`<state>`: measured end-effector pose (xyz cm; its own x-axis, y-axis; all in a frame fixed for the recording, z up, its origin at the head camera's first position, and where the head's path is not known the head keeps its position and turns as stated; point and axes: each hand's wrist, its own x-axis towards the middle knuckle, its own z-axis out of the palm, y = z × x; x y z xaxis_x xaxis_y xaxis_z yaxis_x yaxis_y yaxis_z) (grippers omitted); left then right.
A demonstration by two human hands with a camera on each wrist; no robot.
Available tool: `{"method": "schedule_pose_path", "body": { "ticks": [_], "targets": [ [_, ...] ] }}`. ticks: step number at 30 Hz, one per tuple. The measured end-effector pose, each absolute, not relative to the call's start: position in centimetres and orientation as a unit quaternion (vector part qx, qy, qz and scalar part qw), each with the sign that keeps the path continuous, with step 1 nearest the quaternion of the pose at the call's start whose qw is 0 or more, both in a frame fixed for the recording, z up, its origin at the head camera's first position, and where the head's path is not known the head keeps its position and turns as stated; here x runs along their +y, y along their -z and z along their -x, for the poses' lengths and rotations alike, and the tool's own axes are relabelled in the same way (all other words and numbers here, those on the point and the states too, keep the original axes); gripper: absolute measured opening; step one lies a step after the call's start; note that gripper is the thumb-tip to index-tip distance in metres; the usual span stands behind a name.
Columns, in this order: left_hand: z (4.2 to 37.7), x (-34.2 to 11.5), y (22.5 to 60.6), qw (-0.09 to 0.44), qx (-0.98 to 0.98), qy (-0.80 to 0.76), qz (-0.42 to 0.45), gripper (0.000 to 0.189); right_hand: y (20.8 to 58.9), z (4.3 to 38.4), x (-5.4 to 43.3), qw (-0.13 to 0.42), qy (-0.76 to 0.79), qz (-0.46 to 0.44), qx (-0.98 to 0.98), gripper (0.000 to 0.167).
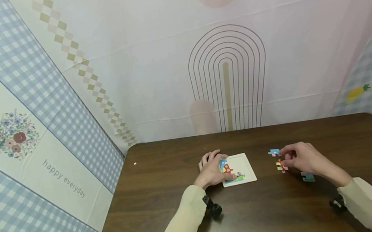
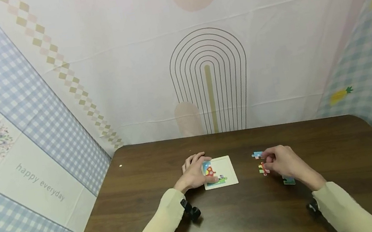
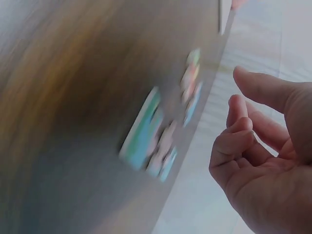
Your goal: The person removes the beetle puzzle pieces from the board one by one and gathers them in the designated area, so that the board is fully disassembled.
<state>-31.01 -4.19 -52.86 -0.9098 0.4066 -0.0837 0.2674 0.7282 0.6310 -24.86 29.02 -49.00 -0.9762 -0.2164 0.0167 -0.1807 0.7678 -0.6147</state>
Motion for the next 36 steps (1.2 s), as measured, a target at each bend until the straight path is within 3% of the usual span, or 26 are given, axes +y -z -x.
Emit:
{"method": "schedule_pose_path", "body": {
  "ticks": [6,11,17,28,36],
  "targets": [
    [31.0,-4.1,52.8,0.106,0.924,-0.317,-0.186,0.072,49.2,24.8,25.0,0.013,0.321,0.141,0.936,0.025],
    [30.9,-4.0,52.5,0.107,0.923,-0.316,-0.19,0.072,49.7,25.2,21.4,0.037,0.318,0.167,0.933,0.019],
    [30.8,-3.8,52.4,0.105,0.926,-0.31,-0.187,0.072,50.0,26.3,18.5,0.068,0.312,0.174,0.932,0.024],
    [31.8,-3.8,53.4,0.105,0.92,-0.326,-0.189,0.073,50.5,26.9,17.2,0.065,0.291,0.169,0.939,0.021],
    [31.8,-5.8,52.1,0.157,0.909,-0.323,-0.212,0.068,50.8,26.7,16.5,0.089,0.309,0.147,0.935,0.02]
  ]
}}
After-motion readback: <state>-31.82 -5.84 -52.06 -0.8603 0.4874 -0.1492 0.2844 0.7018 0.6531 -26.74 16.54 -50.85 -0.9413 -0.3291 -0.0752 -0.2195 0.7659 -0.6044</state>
